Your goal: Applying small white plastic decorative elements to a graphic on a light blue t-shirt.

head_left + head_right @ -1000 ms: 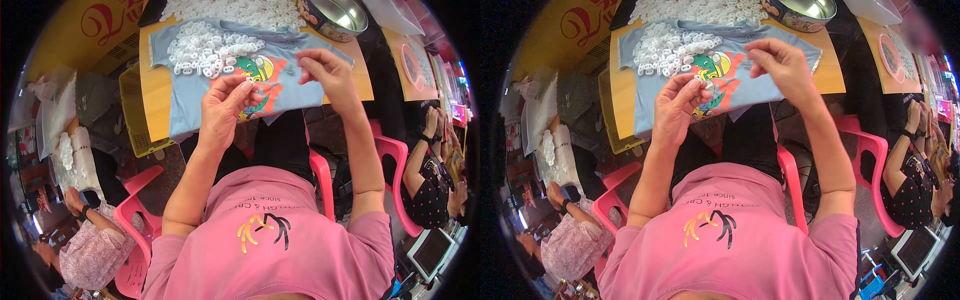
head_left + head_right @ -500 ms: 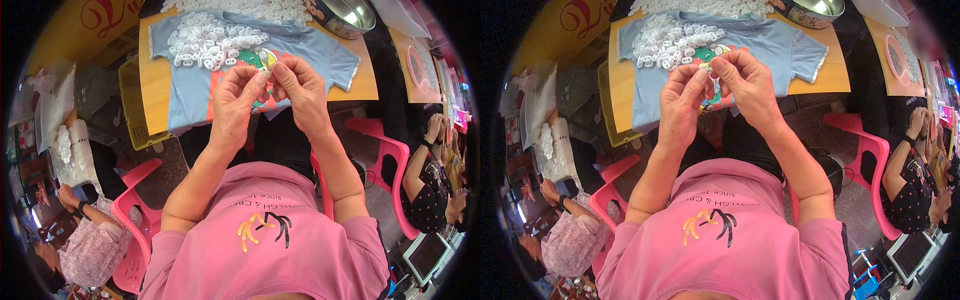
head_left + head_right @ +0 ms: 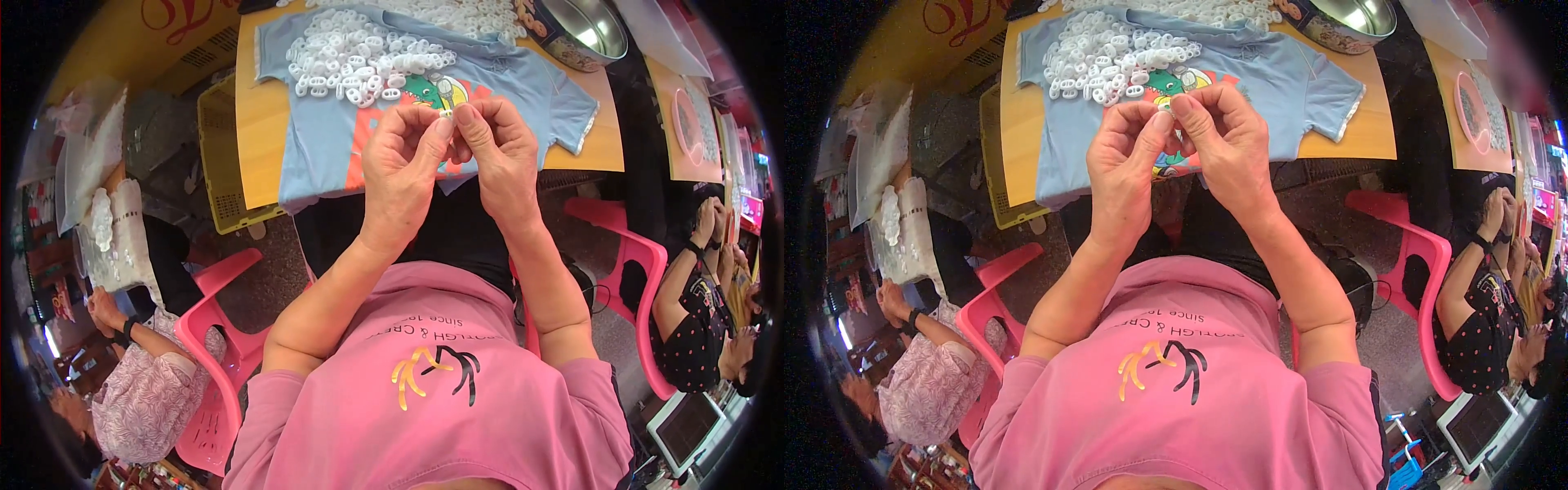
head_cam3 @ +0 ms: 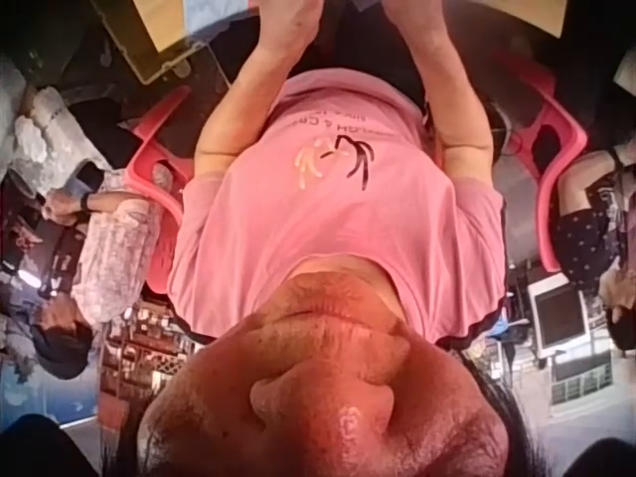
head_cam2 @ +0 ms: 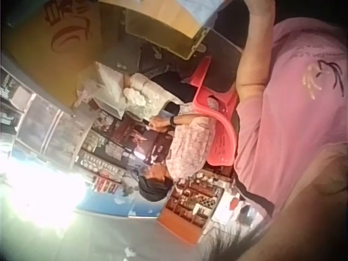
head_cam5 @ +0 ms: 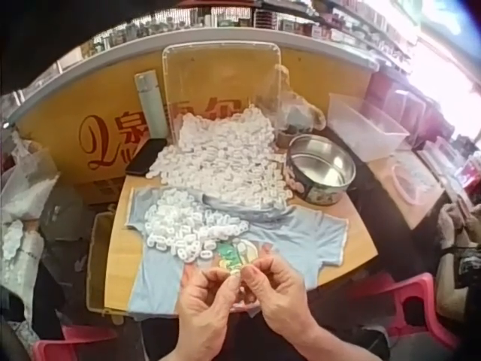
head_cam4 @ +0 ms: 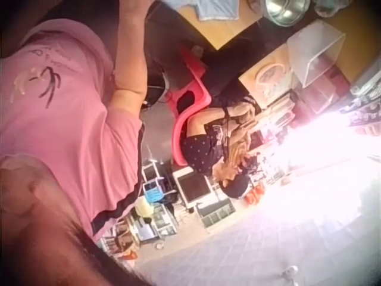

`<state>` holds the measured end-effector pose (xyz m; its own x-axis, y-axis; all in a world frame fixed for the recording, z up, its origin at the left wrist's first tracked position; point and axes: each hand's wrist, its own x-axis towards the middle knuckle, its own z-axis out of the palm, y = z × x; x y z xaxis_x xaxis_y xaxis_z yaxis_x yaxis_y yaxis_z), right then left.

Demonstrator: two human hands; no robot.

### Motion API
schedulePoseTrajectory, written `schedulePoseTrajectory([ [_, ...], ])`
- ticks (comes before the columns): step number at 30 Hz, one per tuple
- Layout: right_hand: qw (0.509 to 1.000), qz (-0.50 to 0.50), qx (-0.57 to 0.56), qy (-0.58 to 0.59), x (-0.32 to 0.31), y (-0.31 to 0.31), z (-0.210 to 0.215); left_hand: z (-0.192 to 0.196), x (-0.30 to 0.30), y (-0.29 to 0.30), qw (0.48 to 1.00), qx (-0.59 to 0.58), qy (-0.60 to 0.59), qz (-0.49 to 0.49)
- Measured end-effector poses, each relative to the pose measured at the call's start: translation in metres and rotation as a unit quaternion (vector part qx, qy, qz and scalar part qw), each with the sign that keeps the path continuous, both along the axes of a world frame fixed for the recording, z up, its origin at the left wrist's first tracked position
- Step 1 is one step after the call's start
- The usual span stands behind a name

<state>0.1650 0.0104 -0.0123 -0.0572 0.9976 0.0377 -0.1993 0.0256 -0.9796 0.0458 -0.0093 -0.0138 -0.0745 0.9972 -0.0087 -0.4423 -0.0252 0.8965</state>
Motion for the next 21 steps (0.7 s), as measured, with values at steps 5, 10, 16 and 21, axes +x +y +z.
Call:
schedulePoseTrajectory([
  [5, 0.999, 0.002, -0.01, 0.034, 0.002, 0.001, -0.004, 0.002, 0.004, -0.001, 1.0, 0.009, 0.003, 0.009],
  [10, 1.0, 0.014, -0.017, 0.003, 0.003, 0.008, -0.014, -0.011, -0.006, 0.013, 0.999, -0.038, 0.004, -0.031],
  [16, 0.996, 0.036, 0.019, -0.073, 0.016, 0.013, -0.003, -0.01, -0.014, 0.014, 0.994, -0.078, -0.042, -0.065],
  [21, 0.943, 0.047, 0.198, -0.263, 0.027, 0.021, 0.003, -0.005, -0.017, 0.012, 0.993, -0.077, -0.052, -0.077],
])
